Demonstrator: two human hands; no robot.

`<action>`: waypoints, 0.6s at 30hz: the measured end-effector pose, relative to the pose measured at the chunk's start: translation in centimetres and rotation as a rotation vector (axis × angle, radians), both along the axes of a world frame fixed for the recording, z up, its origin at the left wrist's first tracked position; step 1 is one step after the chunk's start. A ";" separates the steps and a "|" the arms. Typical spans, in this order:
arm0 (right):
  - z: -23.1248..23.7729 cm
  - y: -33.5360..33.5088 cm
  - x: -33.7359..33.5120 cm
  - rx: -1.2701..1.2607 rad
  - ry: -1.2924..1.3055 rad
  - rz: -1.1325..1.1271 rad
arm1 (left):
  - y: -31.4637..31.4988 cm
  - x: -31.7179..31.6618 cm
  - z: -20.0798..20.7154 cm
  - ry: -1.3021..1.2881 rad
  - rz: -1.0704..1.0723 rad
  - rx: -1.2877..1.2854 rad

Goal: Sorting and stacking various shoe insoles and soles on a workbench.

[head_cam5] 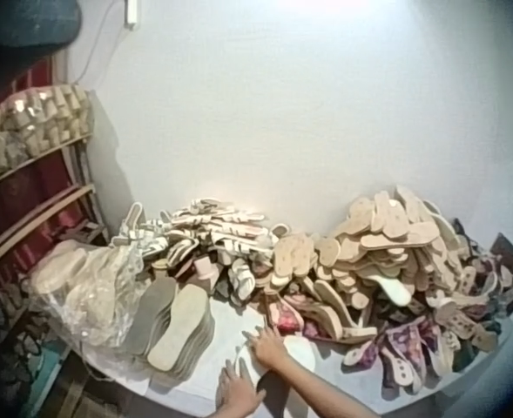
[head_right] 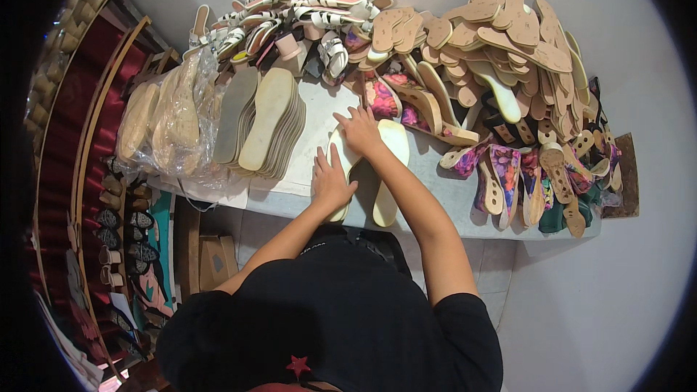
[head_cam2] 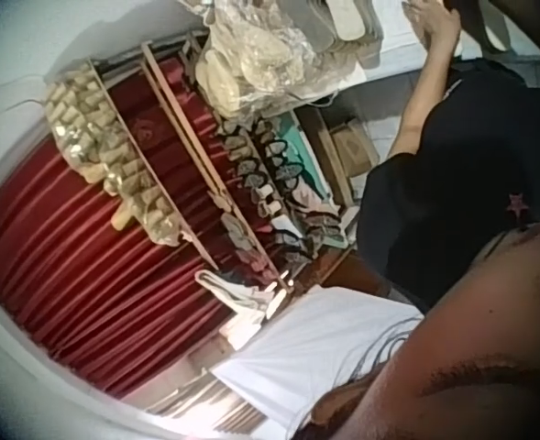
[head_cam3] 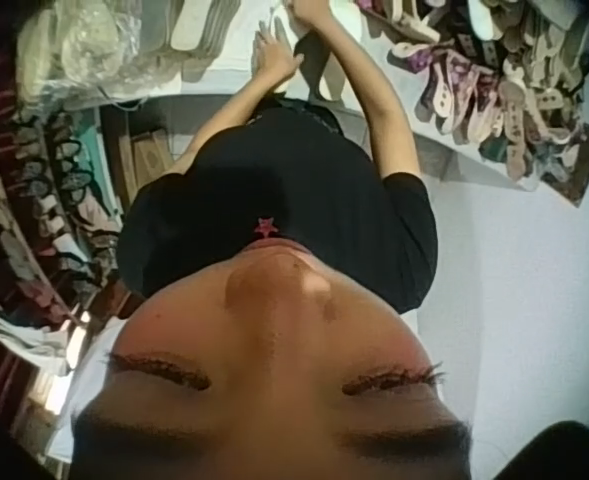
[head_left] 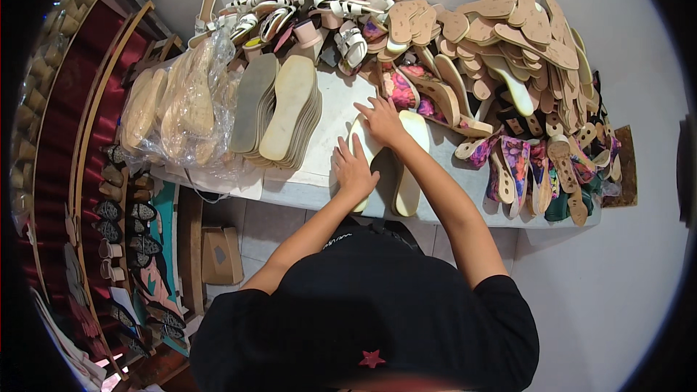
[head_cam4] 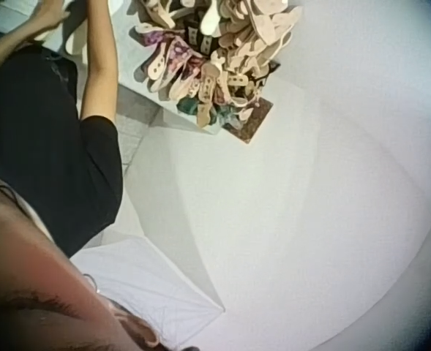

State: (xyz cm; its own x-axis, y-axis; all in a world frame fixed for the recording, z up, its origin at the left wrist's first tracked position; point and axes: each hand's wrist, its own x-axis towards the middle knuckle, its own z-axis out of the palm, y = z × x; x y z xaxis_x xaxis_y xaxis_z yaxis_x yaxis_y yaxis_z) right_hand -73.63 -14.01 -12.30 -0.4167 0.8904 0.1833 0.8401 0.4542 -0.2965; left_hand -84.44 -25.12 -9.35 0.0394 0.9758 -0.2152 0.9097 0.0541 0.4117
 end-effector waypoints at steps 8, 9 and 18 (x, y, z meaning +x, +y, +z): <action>3.1 2.6 3.2 0.139 0.186 -0.175 | 3.3 -0.1 2.1 -0.169 -0.097 0.329; 3.0 3.3 4.0 0.149 0.185 -0.179 | 4.1 -0.1 2.2 -0.171 -0.102 0.338; 6.7 11.0 5.3 0.121 0.194 -0.344 | 10.2 1.6 -0.6 -0.482 -0.229 0.433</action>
State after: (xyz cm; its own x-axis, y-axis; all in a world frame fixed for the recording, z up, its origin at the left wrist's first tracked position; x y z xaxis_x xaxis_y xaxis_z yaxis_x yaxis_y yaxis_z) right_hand -68.36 -3.03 -5.63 -0.0463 0.9388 0.3412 0.8830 0.1982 -0.4255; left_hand -82.80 -14.97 -9.99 0.2485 0.9257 0.2853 0.5886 -0.3783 0.7145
